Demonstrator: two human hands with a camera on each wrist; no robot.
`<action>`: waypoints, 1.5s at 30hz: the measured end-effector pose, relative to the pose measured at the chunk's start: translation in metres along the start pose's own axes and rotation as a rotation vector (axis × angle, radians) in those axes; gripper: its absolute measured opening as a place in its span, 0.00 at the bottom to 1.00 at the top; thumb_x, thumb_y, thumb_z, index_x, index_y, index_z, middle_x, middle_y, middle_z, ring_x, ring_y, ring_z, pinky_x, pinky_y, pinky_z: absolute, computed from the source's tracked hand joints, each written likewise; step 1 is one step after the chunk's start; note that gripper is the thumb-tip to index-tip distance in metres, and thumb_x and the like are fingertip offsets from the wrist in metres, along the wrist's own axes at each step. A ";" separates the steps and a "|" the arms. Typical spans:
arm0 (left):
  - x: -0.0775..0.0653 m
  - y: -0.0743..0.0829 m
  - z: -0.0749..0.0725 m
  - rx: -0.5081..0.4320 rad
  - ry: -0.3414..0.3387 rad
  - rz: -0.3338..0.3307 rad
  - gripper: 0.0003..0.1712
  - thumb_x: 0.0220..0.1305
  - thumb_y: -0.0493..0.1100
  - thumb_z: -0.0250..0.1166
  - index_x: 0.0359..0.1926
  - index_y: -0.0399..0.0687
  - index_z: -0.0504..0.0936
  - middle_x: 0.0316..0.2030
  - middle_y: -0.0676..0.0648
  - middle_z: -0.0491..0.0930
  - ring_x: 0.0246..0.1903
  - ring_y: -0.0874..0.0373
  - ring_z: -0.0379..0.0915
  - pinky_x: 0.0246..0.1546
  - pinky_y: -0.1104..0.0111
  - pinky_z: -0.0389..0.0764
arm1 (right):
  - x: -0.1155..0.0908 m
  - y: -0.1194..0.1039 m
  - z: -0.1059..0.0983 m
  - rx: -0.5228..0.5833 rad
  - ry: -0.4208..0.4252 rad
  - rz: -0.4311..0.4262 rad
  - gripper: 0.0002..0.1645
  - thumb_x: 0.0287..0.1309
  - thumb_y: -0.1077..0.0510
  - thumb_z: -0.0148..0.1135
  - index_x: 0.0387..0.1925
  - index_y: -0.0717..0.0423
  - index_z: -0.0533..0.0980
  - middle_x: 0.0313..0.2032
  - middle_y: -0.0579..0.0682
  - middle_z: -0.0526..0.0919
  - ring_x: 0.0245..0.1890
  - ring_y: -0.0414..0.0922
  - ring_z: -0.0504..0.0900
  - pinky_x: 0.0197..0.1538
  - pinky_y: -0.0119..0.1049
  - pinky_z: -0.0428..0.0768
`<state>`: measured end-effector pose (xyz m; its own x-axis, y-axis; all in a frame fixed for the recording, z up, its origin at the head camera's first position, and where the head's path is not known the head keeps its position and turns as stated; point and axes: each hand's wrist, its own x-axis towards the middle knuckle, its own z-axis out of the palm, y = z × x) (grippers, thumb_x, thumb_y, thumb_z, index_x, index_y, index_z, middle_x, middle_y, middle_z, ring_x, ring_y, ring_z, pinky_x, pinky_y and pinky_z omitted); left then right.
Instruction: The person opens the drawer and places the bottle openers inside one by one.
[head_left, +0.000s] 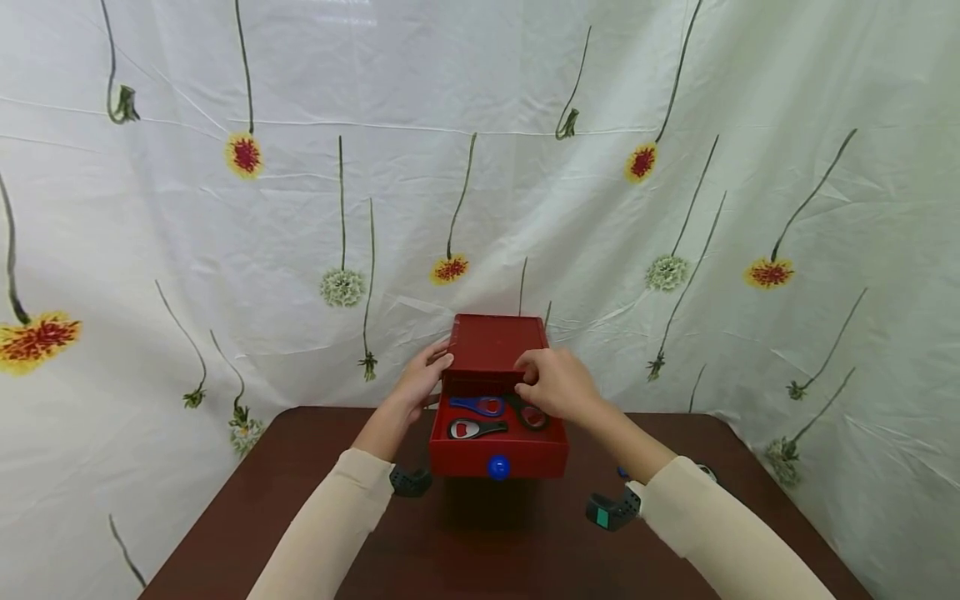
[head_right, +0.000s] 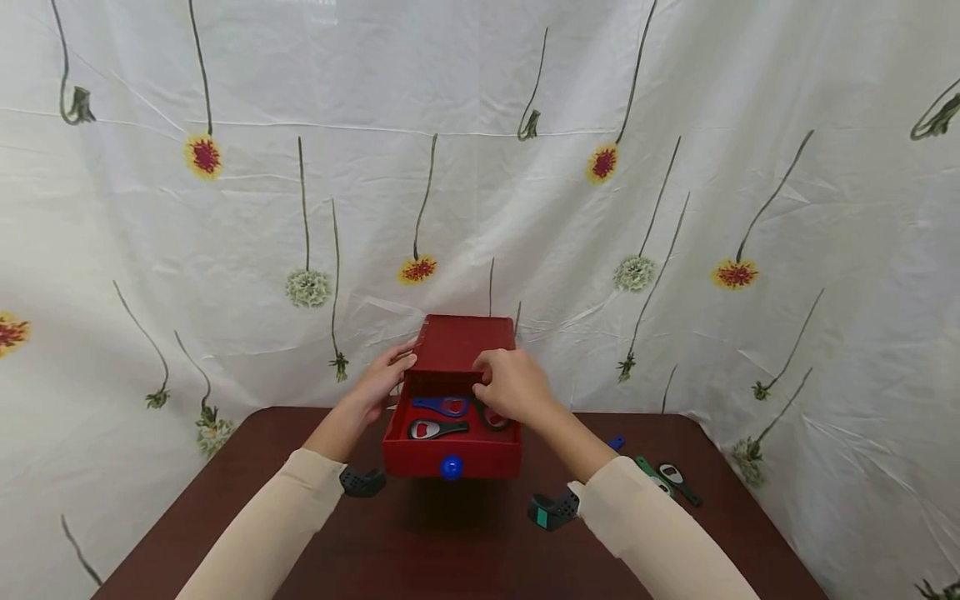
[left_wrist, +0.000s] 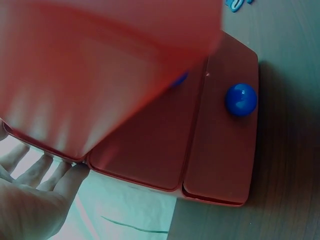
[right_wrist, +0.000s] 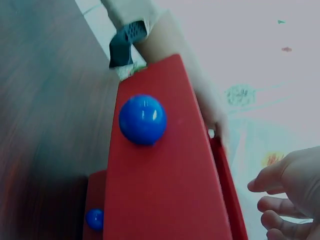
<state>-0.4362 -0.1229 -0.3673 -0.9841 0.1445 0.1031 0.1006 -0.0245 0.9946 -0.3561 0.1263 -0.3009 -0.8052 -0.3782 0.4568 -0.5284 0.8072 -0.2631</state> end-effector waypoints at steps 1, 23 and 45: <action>0.000 0.001 0.000 0.002 0.000 0.000 0.31 0.82 0.48 0.54 0.80 0.50 0.61 0.75 0.42 0.61 0.70 0.41 0.62 0.61 0.40 0.72 | -0.002 -0.001 -0.001 0.017 -0.001 -0.014 0.16 0.58 0.59 0.77 0.47 0.59 0.86 0.29 0.41 0.84 0.29 0.40 0.81 0.33 0.38 0.80; 0.000 -0.002 -0.006 0.001 0.006 0.000 0.31 0.82 0.48 0.54 0.79 0.49 0.62 0.74 0.42 0.62 0.69 0.42 0.63 0.61 0.40 0.72 | -0.062 -0.031 0.006 0.205 0.047 -0.135 0.14 0.58 0.56 0.78 0.46 0.51 0.87 0.30 0.36 0.84 0.23 0.32 0.74 0.27 0.33 0.76; 0.000 -0.003 0.000 0.022 0.018 0.005 0.31 0.81 0.49 0.55 0.79 0.50 0.62 0.74 0.42 0.63 0.68 0.42 0.65 0.58 0.43 0.76 | -0.128 -0.052 0.073 0.390 0.304 -0.002 0.18 0.56 0.53 0.80 0.39 0.54 0.78 0.27 0.38 0.84 0.20 0.28 0.76 0.26 0.29 0.79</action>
<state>-0.4364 -0.1224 -0.3697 -0.9860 0.1268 0.1081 0.1085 -0.0038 0.9941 -0.2449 0.1000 -0.4080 -0.7197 -0.1832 0.6697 -0.6382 0.5545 -0.5341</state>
